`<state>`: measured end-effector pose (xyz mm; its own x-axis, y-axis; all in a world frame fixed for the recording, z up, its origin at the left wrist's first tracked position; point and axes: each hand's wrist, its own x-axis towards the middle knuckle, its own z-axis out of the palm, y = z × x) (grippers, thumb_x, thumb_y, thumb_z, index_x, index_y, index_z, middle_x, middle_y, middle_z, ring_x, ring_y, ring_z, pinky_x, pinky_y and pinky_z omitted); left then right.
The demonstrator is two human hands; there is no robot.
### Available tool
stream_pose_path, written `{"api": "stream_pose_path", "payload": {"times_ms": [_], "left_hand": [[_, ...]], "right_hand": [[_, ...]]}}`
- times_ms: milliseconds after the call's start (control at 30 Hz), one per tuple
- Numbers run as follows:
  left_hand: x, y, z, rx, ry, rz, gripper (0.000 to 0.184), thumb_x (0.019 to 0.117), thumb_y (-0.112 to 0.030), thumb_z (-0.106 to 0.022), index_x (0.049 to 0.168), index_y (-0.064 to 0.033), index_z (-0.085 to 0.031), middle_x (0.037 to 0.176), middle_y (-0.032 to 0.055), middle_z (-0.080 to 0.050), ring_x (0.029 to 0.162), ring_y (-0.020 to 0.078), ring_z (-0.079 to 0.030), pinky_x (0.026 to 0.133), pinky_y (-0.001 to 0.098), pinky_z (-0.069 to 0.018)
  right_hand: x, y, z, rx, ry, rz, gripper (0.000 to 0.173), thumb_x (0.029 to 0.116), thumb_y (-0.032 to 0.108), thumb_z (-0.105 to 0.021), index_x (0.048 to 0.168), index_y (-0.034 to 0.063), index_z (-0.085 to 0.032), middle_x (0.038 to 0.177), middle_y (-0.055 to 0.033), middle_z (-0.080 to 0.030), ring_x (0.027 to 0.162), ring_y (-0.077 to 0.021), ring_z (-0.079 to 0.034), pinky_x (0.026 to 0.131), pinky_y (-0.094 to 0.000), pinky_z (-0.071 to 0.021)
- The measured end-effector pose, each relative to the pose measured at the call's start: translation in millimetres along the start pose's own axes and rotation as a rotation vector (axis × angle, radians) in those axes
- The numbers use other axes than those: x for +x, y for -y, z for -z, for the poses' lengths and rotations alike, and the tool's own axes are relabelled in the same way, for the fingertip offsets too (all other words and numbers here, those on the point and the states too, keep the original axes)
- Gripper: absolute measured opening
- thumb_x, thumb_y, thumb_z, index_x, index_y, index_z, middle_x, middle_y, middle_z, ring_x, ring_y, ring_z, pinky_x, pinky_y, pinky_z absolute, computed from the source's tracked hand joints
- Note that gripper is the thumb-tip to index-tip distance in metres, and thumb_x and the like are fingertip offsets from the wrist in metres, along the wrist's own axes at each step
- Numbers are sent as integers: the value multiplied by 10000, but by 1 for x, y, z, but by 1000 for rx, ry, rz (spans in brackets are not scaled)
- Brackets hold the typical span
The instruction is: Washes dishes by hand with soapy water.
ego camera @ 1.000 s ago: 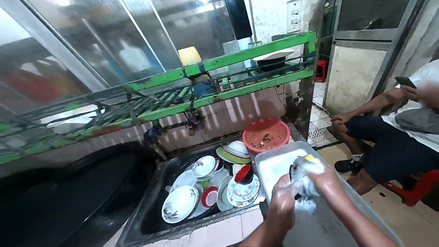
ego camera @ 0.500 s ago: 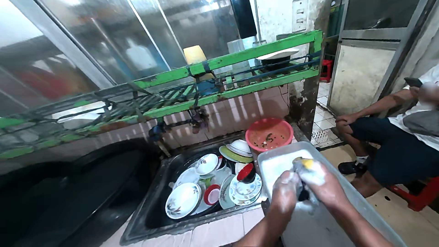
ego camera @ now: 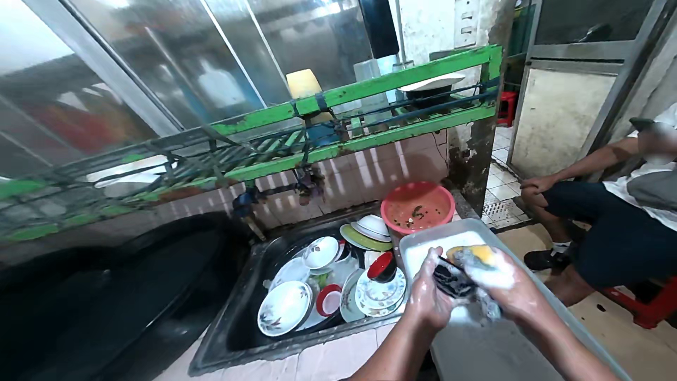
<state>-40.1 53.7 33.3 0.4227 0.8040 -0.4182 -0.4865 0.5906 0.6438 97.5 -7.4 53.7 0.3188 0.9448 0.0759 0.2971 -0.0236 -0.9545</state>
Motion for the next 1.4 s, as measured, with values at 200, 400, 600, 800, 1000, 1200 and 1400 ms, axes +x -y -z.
{"api": "stream_pose_path", "payload": {"times_ms": [200, 400, 600, 800, 1000, 1200, 1400], "left_hand": [[4, 11, 15, 841, 163, -617, 466, 989, -214, -489, 1376, 16, -608, 1493, 191, -513, 1398, 249, -471, 1159, 407, -395], [3, 28, 2, 935, 127, -561, 420, 1078, -162, -318, 1269, 64, -616, 1244, 181, -645, 1171, 194, -606, 1040, 352, -486], [3, -2, -17, 667, 153, -133, 407, 1118, -330, -376, 1247, -27, -616, 1129, 95, -669, 1035, 153, -648, 916, 354, -545], [2, 2, -11, 840, 317, -261, 392, 1095, -239, -372, 1272, -15, -641, 1228, 85, -656, 1134, 108, -606, 1007, 307, -501], [7, 3, -7, 703, 275, -143, 458, 1117, -377, -325, 1301, -67, -608, 1215, 66, -648, 1092, 132, -624, 944, 347, -530], [2, 3, -4, 733, 300, -209, 398, 1102, -276, -364, 1278, -31, -624, 1202, 69, -666, 1105, 101, -622, 984, 302, -516], [8, -1, -2, 736, 249, -193, 460, 1104, -382, -373, 1342, -54, -590, 1270, 92, -640, 1147, 146, -617, 986, 360, -524]], "right_hand": [[8, -8, 13, 248, 44, -439, 329, 1045, 194, -551, 1333, 38, -577, 1116, -126, -666, 948, -171, -656, 829, -367, -558], [-18, -14, -14, -83, 26, -78, 389, 1007, 190, -574, 1323, -34, -605, 1177, -164, -693, 1094, -217, -666, 979, -417, -535], [-24, -30, -11, -204, -17, 313, 381, 956, 222, -605, 1226, -40, -668, 1134, -155, -722, 1096, -221, -687, 971, -408, -558], [-29, -34, -10, -505, -52, 545, 273, 951, 204, -623, 1123, 15, -718, 1075, -147, -744, 1065, -298, -710, 916, -495, -586], [-21, -20, -3, -322, 120, 149, 355, 967, 189, -632, 1241, -35, -660, 1154, -198, -706, 1128, -299, -671, 997, -491, -532], [-35, -17, -17, -607, -28, 428, 314, 981, 243, -590, 1156, 12, -711, 1114, -174, -732, 1101, -345, -693, 934, -517, -570], [-22, -16, -16, -373, 52, 162, 367, 961, 192, -625, 1239, -45, -659, 1168, -213, -703, 1136, -333, -669, 990, -523, -532]]}}
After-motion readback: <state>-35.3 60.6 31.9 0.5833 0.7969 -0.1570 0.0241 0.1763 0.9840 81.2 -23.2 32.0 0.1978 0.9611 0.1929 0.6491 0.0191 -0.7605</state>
